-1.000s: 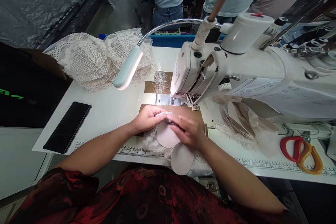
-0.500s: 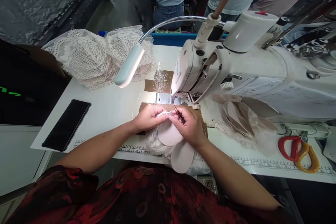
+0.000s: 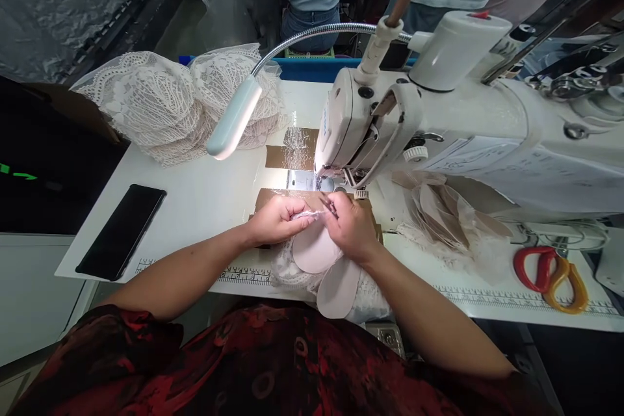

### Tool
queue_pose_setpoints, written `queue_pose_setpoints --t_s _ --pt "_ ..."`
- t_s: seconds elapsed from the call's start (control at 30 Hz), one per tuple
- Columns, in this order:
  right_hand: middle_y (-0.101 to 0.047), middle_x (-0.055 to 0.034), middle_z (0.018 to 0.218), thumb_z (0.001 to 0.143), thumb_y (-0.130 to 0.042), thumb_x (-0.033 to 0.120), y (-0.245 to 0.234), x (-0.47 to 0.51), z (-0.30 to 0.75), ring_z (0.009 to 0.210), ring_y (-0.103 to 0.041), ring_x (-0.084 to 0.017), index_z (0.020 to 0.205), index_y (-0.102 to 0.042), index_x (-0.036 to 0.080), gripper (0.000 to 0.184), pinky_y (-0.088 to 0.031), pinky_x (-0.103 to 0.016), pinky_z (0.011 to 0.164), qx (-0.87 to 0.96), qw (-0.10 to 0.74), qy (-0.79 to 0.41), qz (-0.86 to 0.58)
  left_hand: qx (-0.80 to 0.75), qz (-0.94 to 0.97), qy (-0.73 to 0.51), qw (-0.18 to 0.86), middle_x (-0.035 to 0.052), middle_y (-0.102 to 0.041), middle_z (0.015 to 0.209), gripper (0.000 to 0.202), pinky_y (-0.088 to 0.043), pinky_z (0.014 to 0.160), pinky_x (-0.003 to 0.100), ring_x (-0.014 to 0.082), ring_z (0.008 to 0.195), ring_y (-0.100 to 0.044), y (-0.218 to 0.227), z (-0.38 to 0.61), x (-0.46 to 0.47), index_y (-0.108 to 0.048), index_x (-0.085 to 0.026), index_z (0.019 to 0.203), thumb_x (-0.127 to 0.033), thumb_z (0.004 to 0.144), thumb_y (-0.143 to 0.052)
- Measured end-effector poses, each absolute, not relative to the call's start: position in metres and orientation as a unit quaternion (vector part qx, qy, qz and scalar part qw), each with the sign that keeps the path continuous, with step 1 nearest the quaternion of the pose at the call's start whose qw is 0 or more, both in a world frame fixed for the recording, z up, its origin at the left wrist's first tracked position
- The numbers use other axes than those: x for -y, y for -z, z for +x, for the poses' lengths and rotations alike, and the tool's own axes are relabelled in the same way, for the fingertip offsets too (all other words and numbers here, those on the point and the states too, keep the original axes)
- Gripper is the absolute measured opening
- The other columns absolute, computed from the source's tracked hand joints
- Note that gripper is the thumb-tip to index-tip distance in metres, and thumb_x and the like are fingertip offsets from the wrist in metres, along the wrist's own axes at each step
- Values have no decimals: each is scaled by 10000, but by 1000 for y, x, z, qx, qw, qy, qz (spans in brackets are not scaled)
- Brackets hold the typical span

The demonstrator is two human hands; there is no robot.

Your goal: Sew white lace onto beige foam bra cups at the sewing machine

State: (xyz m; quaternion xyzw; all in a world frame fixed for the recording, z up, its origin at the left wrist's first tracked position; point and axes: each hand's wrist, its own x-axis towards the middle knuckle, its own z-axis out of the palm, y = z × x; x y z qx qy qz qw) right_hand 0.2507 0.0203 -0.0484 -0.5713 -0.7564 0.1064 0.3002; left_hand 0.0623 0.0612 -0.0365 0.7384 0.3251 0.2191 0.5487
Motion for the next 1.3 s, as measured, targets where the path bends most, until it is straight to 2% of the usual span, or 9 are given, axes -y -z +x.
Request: queue_pose_setpoints --t_s 0.1,0.23,0.4,0.6,0.77,0.9,1.07,1.2,1.3 --pt "-626 -32 640 853 -460 247 47 -22 254 582 -571 -189 861 -554 194 109 -405 -286 537 746 336 -99 -566 -327 729 -223 558 -41 -386 585 348 -273 491 194 70 544 -336 39 61 -62 -450 -147 632 -376 873 -552" --pt "-616 1 648 891 -479 285 44 -16 252 580 -562 -153 824 -542 218 114 -423 -260 557 730 386 -124 -550 -331 715 -235 569 -31 -403 626 332 -293 514 196 79 582 -363 42 60 -64 -466 -142 662 -384 874 -549" --pt "-656 -11 765 884 -555 320 47 -14 247 697 -603 -149 881 -565 211 109 -470 -254 660 759 402 -140 -493 -337 715 -233 567 -31 -417 626 335 -294 520 201 79 581 -370 41 61 -63 -485 -136 667 -398 867 -547" --pt "-659 -35 747 891 -491 223 52 -16 249 698 -610 -175 862 -572 199 90 -454 -270 634 787 353 -70 -501 -345 739 -220 535 -38 -400 595 324 -266 503 200 76 559 -350 38 62 -61 -493 -136 652 -376 869 -520" --pt "-619 -33 713 786 -448 90 53 -14 246 635 -557 -168 821 -545 192 145 -398 -266 577 812 313 -6 -493 -352 747 -218 520 -32 -441 595 264 -301 528 204 86 570 -386 38 63 -61 -524 -138 658 -326 843 -535" --pt "-583 -36 694 741 -441 93 55 -15 245 562 -488 -161 774 -514 194 129 -351 -276 521 818 278 26 -502 -342 753 -213 520 -28 -450 590 246 -303 523 210 92 565 -388 37 63 -60 -532 -142 652 -309 832 -552" --pt "-592 -43 717 712 -448 85 55 -16 247 603 -513 -168 784 -517 192 146 -367 -273 550 808 284 21 -516 -338 752 -215 524 -32 -425 586 231 -281 515 216 88 556 -363 39 61 -59 -513 -145 657 -295 829 -552" --pt "-613 -40 704 815 -451 171 52 -17 253 646 -538 -176 832 -555 189 106 -390 -271 592 770 326 -14 -549 -341 724 -233 552 -23 -432 618 295 -280 516 216 93 579 -375 41 59 -62 -510 -141 671 -373 850 -545" --pt "-601 -21 670 898 -432 312 48 -18 257 644 -536 -159 757 -557 199 220 -407 -265 620 717 369 -123 -578 -350 699 -252 570 -15 -451 655 325 -303 540 214 98 614 -398 39 57 -64 -512 -136 690 -418 845 -562"
